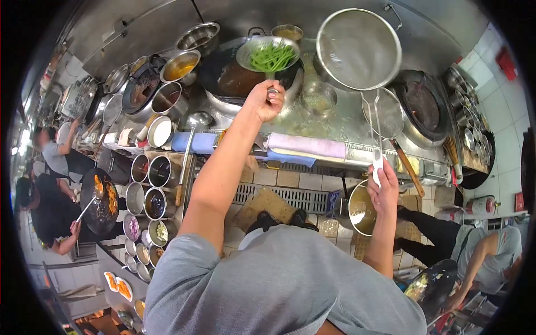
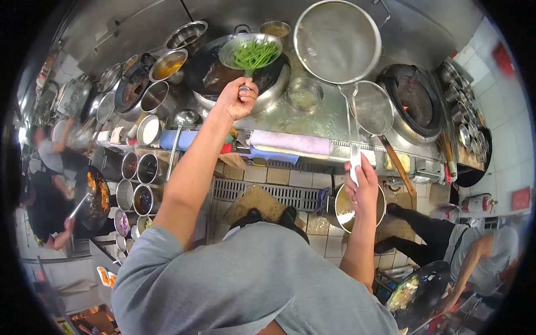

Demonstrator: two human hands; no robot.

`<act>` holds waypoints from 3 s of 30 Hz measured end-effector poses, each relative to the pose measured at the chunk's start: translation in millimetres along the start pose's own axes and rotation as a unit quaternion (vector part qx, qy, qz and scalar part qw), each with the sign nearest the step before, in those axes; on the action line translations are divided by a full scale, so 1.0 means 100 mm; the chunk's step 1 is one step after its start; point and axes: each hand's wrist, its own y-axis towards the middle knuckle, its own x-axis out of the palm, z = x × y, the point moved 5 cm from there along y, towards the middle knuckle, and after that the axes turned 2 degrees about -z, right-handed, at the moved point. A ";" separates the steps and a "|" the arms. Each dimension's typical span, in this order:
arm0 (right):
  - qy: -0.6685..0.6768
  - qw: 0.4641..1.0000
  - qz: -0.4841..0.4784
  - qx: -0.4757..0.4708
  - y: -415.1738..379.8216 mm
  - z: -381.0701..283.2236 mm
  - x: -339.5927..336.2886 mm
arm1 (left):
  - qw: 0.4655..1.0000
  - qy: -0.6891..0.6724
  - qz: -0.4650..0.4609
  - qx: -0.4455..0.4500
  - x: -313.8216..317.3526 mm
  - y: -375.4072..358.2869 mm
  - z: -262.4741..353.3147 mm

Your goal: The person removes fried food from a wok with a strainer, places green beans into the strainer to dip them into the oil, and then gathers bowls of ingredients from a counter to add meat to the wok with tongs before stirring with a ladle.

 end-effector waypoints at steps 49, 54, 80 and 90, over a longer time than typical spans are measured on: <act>-0.743 0.375 -0.350 0.431 2.24 5.92 0.16 | 0.662 0.120 0.737 0.055 -3.55 -4.46 -4.22; -0.721 0.301 -0.483 0.396 1.43 5.86 0.68 | 0.731 0.007 0.618 0.289 -2.25 -5.14 -4.35; -0.368 -0.083 -0.874 0.306 -4.76 4.39 2.12 | 0.025 -0.386 0.922 0.016 -1.47 -6.21 -8.63; -0.387 -0.164 -0.674 0.608 -5.69 3.92 1.09 | 0.026 -0.250 0.957 0.146 -0.32 -5.73 -7.95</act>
